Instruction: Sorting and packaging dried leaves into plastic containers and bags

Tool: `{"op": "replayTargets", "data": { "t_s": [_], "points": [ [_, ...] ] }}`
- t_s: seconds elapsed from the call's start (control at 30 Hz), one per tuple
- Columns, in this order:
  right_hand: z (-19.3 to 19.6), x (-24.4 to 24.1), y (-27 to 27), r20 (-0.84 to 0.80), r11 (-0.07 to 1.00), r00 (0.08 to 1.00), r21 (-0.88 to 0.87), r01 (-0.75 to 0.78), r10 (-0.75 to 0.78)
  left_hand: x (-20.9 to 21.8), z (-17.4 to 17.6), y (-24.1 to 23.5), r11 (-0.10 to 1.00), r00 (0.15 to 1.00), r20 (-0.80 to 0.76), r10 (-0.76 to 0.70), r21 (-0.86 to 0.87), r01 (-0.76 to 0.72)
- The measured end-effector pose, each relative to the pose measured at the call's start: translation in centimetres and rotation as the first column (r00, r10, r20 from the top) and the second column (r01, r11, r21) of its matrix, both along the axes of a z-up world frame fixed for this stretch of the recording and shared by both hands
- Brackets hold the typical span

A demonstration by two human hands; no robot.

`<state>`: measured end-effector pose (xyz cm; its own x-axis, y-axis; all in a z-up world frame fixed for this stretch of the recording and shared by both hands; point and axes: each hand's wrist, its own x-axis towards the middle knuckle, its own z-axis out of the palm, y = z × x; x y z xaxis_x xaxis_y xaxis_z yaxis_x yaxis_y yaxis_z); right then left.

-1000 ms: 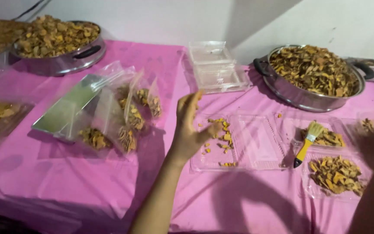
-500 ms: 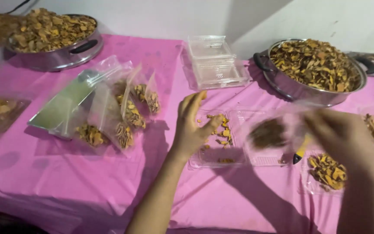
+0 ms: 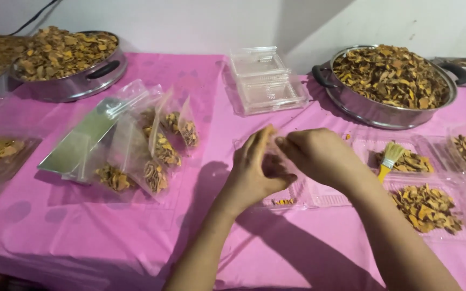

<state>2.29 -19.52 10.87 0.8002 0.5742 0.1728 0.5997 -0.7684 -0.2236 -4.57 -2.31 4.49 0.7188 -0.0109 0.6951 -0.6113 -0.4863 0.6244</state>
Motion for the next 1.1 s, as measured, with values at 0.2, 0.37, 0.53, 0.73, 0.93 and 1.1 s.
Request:
{"op": "replayTargets", "data": {
  "t_s": [0.2, 0.37, 0.53, 0.73, 0.93, 1.1],
  "points": [
    [1.3, -1.4, 1.2, -0.168, 0.985, 0.978, 0.140, -0.098, 0.121, 0.6, -0.2, 0.1, 0.986, 0.985, -0.040, 0.166, 0.014, -0.166],
    [1.8, -1.5, -0.4, -0.128, 0.982, 0.987, 0.171, -0.078, 0.101, 1.3, -0.7, 1.6, 0.995, 0.992, -0.092, 0.087, -0.032, -0.091],
    [-1.1, 1.1, -0.2, -0.074, 0.925, 0.994, 0.378, -0.044, 0.078, 0.4, 0.4, 3.7, 0.982, 0.965, -0.252, 0.067, -0.156, -0.109],
    [-9.1, 4.9, 1.6, -0.228, 0.964, 0.961, -0.178, -0.199, 0.157, 1.0, 1.2, 4.1, 0.998, 0.672, -0.739, 0.047, 0.009, -0.060],
    [-15.0, 5.2, 1.8, 0.217, 0.873, 0.955, -0.482, -0.074, 0.201, 2.4, 0.5, 4.5, 0.985, 0.571, -0.805, 0.161, 0.170, -0.039],
    [-15.5, 5.6, 2.2, 0.326, 0.905, 0.904, -0.405, -0.130, 0.276, 2.2, -0.5, 4.6, 0.996, 0.632, -0.774, 0.043, -0.017, -0.087]
  ]
}}
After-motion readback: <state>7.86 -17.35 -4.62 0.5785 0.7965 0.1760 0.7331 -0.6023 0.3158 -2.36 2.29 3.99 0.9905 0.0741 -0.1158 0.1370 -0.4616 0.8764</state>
